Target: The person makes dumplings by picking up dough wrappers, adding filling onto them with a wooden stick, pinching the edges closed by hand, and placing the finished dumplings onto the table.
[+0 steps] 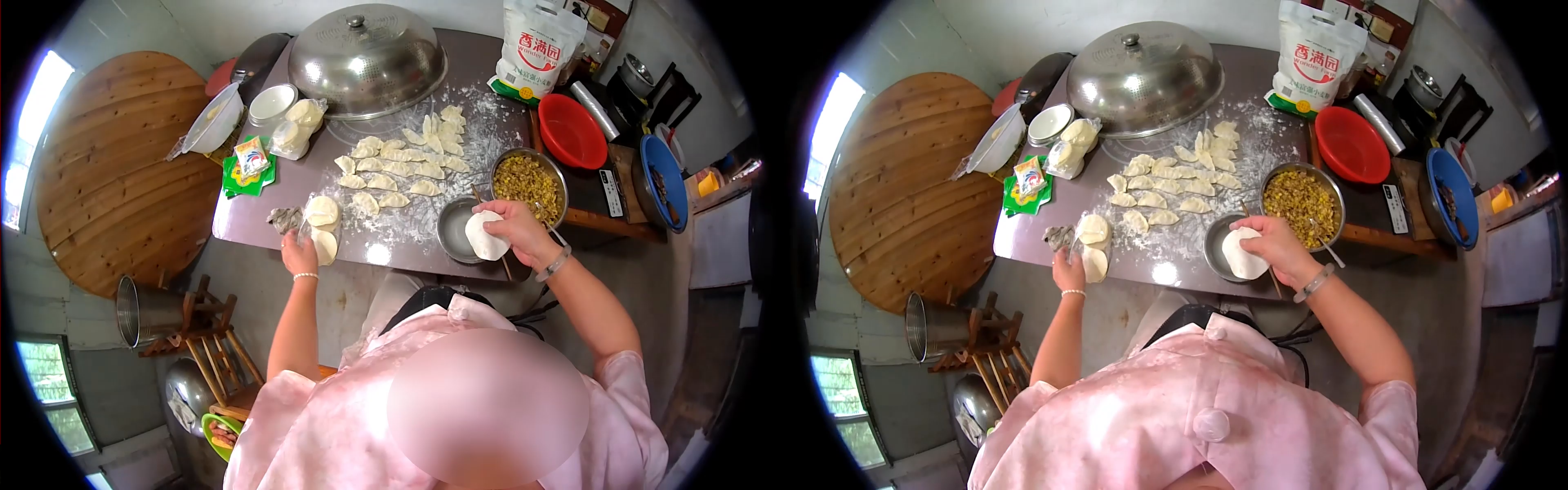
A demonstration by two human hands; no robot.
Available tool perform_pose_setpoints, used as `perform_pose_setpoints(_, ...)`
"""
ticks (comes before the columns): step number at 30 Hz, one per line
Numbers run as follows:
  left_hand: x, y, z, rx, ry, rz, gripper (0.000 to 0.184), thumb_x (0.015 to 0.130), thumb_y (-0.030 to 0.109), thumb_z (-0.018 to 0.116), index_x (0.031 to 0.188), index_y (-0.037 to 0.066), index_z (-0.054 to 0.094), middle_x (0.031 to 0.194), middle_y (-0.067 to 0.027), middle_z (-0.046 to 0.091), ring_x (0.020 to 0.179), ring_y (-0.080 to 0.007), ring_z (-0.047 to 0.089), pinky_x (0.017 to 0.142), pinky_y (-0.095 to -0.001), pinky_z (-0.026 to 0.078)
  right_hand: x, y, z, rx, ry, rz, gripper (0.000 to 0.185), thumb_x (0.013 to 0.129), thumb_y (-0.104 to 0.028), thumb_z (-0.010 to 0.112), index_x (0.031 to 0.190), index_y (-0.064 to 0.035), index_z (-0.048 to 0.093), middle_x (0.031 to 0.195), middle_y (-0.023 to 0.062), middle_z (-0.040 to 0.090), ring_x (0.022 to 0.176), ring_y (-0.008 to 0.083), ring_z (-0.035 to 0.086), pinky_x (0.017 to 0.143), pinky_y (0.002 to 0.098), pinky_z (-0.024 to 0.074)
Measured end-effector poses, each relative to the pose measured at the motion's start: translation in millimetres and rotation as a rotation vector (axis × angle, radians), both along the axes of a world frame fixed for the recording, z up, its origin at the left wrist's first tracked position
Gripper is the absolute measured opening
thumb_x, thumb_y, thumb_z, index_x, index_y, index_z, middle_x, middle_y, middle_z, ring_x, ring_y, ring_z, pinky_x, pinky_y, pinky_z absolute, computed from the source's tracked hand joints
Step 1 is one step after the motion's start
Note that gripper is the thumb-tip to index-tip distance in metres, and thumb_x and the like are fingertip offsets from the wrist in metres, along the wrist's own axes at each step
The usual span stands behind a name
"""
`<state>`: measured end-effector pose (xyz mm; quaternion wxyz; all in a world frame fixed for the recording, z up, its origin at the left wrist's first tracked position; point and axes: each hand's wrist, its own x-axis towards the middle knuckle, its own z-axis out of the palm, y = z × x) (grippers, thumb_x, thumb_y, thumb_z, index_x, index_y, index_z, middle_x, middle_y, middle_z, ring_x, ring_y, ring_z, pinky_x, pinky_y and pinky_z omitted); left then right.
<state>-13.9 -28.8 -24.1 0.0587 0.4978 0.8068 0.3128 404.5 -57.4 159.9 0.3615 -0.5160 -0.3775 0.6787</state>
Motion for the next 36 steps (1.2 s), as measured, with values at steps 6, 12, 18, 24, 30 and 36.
perform_pose_setpoints(6, 47.2, -36.7, 5.0, 0.117, 0.079, -0.176, 0.031, 0.074, 0.01, 0.061, 0.104, 0.004, 0.056, 0.108, -0.0134, 0.056, 0.101, -0.0325, 0.053, 0.088, -0.0381, 0.041, -1.6, -2.5, 4.7, 0.024, 0.0, 0.04, 0.03, 0.077, 0.006, 0.056, 0.106, 0.0043, 0.059, 0.092, 0.0083, 0.063, 0.081, 0.0141, 0.061, 0.072, 0.0259, 0.0498)
perform_pose_setpoints(12, 55.7, -46.3, 10.2, 0.04, -0.013, -0.197, 0.035, 0.074, 0.005, 0.059, 0.108, 0.003, 0.054, 0.115, -0.0143, 0.054, 0.106, -0.0336, 0.05, 0.091, -0.0389, 0.041, 7.5, -7.6, 8.4, 0.063, -0.015, 0.01, 0.029, 0.076, 0.005, 0.057, 0.105, 0.0054, 0.059, 0.092, 0.0086, 0.063, 0.081, 0.014, 0.061, 0.071, 0.0255, 0.0497)
perform_pose_setpoints(18, 86.9, -42.2, 43.6, 0.224, -0.025, -0.369, 0.029, 0.076, 0.007, 0.058, 0.105, 0.003, 0.057, 0.106, -0.0123, 0.059, 0.099, -0.0279, 0.057, 0.087, -0.0347, 0.044, 0.2, -7.8, 5.5, 0.116, -0.037, 0.057, 0.027, 0.075, 0.003, 0.058, 0.101, 0.0063, 0.061, 0.091, 0.0097, 0.065, 0.079, 0.0147, 0.062, 0.07, 0.026, 0.0499)
perform_pose_setpoints(24, 158.6, -31.0, 85.5, -0.225, -1.3, -0.674, 0.043, 0.092, 0.034, 0.05, 0.118, 0.0, 0.052, 0.114, -0.0114, 0.059, 0.101, -0.0197, 0.057, 0.087, -0.0305, 0.044, -14.7, -7.7, 6.6, 0.075, 0.001, 0.096, 0.026, 0.077, 0.0, 0.057, 0.102, 0.0054, 0.062, 0.091, 0.0106, 0.065, 0.079, 0.0158, 0.063, 0.069, 0.0273, 0.0508)
perform_pose_setpoints(30, 220.6, -31.5, 114.9, -0.517, -2.365, -0.827, 0.08, 0.084, 0.065, 0.038, 0.133, 0.001, 0.033, 0.134, -0.0136, 0.042, 0.124, -0.0272, 0.041, 0.105, -0.0414, 0.03, -27.1, 1.1, 5.8, 0.058, 0.072, 0.098, 0.032, 0.078, 0.004, 0.054, 0.109, 0.0073, 0.056, 0.1, 0.013, 0.063, 0.089, 0.0177, 0.063, 0.077, 0.0281, 0.0504)
perform_pose_setpoints(36, 233.8, -27.3, 114.2, -0.499, -2.327, -0.728, 0.06, 0.091, 0.045, 0.043, 0.131, 0.001, 0.035, 0.13, -0.0141, 0.046, 0.12, -0.0287, 0.044, 0.103, -0.0427, 0.032, -33.0, 9.0, -14.3, 0.116, -0.051, 0.114, 0.031, 0.076, 0.005, 0.053, 0.107, 0.0062, 0.057, 0.1, 0.0119, 0.063, 0.089, 0.0157, 0.062, 0.079, 0.0273, 0.0489)
